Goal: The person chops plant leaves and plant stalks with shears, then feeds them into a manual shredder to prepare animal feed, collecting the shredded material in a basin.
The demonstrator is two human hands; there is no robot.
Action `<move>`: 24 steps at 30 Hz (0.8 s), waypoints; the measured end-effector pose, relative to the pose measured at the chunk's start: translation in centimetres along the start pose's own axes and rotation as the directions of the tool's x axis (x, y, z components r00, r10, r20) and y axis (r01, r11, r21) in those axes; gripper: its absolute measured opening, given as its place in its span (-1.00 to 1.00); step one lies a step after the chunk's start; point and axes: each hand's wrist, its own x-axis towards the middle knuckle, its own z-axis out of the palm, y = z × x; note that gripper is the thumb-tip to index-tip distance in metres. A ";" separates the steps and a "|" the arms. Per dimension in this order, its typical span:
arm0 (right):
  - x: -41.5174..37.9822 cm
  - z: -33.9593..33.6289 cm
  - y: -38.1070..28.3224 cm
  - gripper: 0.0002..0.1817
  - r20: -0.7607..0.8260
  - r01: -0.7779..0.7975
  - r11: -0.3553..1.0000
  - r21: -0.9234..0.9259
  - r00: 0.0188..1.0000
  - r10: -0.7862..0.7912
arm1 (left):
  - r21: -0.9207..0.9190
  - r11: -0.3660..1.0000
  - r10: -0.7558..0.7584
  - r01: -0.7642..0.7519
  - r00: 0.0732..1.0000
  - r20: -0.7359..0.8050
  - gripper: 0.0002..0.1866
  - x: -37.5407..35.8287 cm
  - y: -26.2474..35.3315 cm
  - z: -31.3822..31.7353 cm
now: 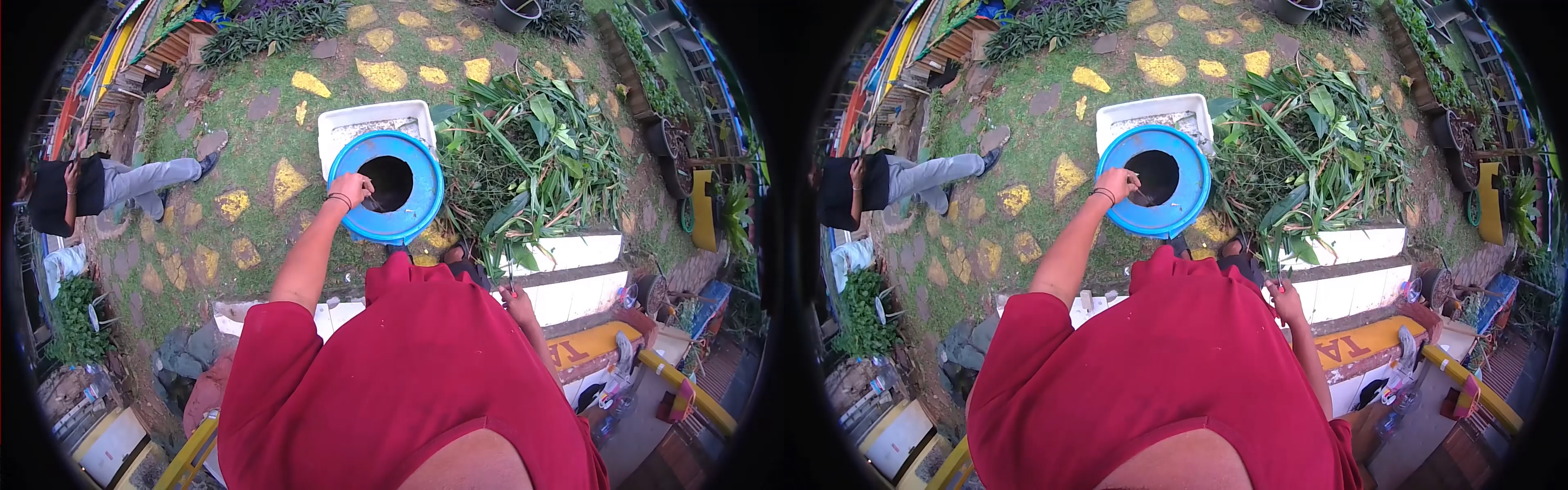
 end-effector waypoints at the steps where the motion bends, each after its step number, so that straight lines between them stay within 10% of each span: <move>1: 0.3 0.1 0.5 -0.50 0.006 0.014 1.000 -0.022 1.000 -0.013 | -0.024 1.000 0.000 0.000 1.000 -0.004 -0.90 0.0 0.0 0.0; 24: -0.3 0.2 7.6 -0.47 0.041 -0.092 0.985 -0.143 0.994 0.099 | 0.122 0.991 -0.058 0.052 0.997 0.052 -0.87 0.3 1.4 -0.6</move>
